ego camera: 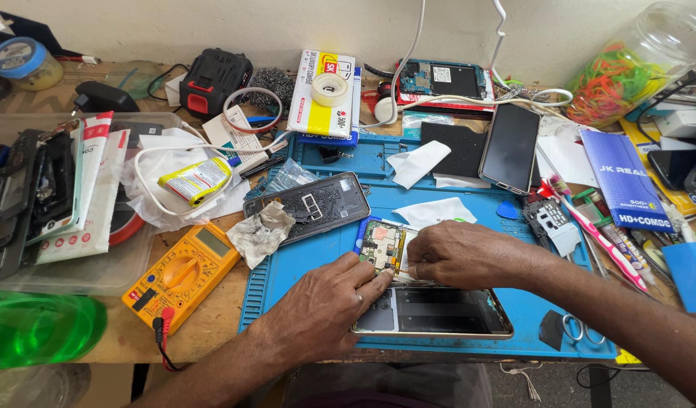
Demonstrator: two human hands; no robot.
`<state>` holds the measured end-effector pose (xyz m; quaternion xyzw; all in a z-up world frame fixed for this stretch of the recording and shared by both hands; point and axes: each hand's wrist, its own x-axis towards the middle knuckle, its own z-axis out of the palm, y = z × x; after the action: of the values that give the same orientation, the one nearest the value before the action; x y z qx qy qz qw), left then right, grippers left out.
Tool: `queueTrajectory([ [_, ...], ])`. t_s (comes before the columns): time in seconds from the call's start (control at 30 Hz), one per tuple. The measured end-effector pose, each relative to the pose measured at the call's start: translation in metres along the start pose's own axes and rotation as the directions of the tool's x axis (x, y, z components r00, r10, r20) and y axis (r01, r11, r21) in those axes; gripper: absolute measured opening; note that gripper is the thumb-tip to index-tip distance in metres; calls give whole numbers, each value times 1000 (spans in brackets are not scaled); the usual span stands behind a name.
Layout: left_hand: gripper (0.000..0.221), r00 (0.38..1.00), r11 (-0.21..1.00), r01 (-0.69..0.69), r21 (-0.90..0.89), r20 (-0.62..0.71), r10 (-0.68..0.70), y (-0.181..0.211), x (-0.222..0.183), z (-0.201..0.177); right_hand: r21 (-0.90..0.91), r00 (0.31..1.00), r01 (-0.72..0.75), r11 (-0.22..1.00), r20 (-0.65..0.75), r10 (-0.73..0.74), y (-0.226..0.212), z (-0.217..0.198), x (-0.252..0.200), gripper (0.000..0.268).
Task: The person applies adhesive to the edge of a smartphone back cover and then uses a screwdriver to remove screws from a disassembled phone. They manipulate the phone's internal components, including the battery and motherboard, on a cluttered workbench.
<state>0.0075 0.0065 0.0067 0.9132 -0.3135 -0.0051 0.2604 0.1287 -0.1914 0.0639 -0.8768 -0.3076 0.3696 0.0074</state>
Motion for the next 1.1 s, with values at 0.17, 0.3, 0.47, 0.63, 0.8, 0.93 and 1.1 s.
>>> queueTrajectory([
  [0.17,83,1000,1000,-10,26,18,9,1,1,-1,19,999,40,999,30,-40,4,-4,5,31],
  [0.3,80,1000,999,-7,32,12,7,0,0,1,65,996,83,994,27,-85,11,-3,8,31],
  [0.47,78,1000,1000,-6,4,7,6,-2,0,1,106,992,116,988,36,-120,15,-2,10,33],
  [0.63,77,1000,1000,-13,2,-10,13,-2,0,0,153,991,117,981,45,-125,15,-5,8,33],
  [0.8,78,1000,1000,-9,6,0,9,-2,0,1,80,998,39,996,44,-42,9,-3,10,33],
  [0.93,79,1000,1000,7,15,30,-7,-2,0,2,63,999,9,998,51,-13,7,-3,9,31],
  [1.1,86,998,999,-3,43,57,1,-2,2,2,37,999,24,999,39,-25,7,-2,10,32],
])
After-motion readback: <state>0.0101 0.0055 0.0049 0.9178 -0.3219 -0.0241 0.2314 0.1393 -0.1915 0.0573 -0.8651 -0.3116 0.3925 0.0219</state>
